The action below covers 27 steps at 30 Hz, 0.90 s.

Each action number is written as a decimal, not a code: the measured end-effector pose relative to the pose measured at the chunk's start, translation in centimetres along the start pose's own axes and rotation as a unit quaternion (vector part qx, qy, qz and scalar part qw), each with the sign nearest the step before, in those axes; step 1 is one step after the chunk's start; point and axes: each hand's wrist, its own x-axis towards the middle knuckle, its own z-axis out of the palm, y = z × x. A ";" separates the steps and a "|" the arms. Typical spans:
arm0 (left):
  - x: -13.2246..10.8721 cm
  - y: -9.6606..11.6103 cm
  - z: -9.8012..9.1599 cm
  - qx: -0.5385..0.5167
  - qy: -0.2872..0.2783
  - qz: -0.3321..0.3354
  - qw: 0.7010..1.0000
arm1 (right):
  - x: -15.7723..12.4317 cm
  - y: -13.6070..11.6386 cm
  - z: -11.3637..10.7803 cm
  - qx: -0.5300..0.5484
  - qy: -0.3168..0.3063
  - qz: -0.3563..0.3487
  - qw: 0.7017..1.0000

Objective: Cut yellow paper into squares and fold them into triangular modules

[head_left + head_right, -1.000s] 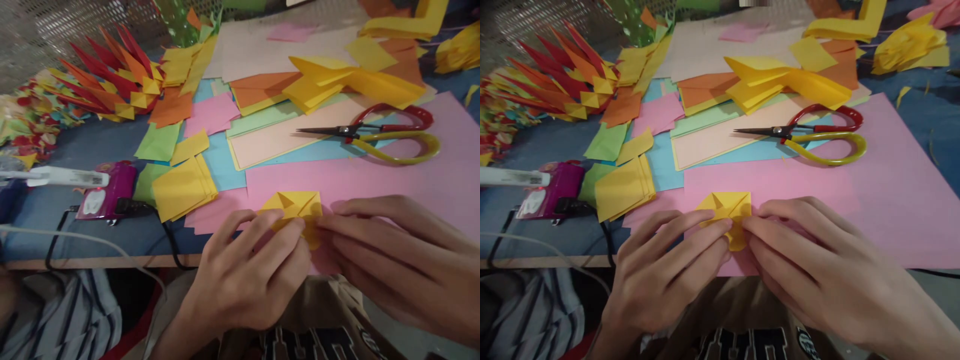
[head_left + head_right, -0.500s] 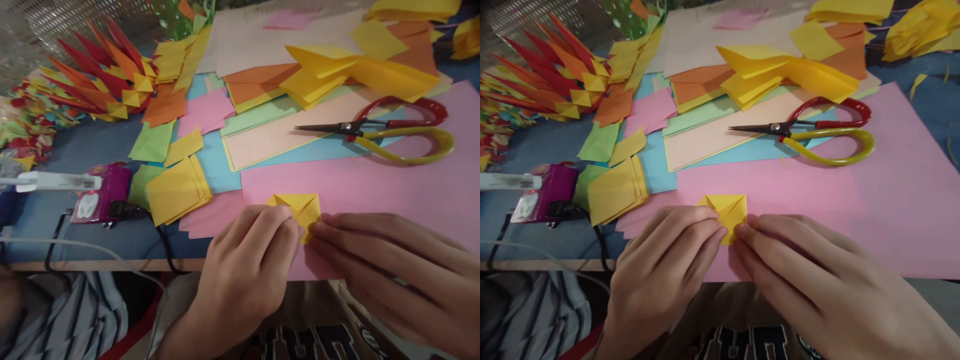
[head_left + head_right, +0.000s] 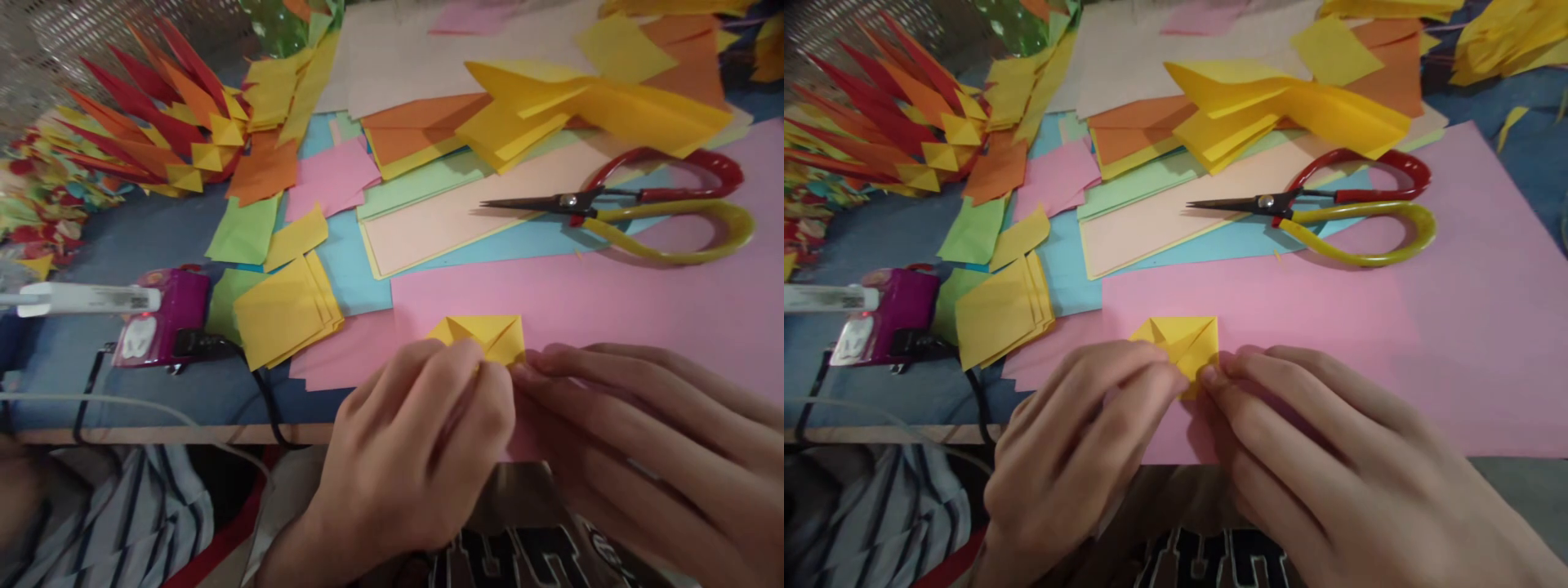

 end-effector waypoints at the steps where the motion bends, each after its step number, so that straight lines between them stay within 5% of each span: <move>1: -0.4 -0.1 -0.1 0.002 0.000 0.031 1.000 | 0.2 -0.1 0.1 -0.001 0.007 0.000 1.000; 8: -2.4 -0.6 -0.4 0.052 0.007 0.017 0.998 | 2.3 -0.7 0.4 -0.021 0.058 0.020 0.998; 15: -2.0 -1.5 -1.0 0.019 0.041 0.008 0.999 | 2.3 -0.6 0.0 -0.072 0.062 -0.002 0.996; 21: -0.4 -2.2 -0.8 -0.007 -0.086 0.011 0.996 | 3.2 1.4 -1.2 -0.131 0.031 -0.033 0.990; 27: 0.1 -1.5 -0.2 0.053 -0.027 0.058 0.997 | 4.0 1.7 -1.4 -0.166 0.003 0.012 0.986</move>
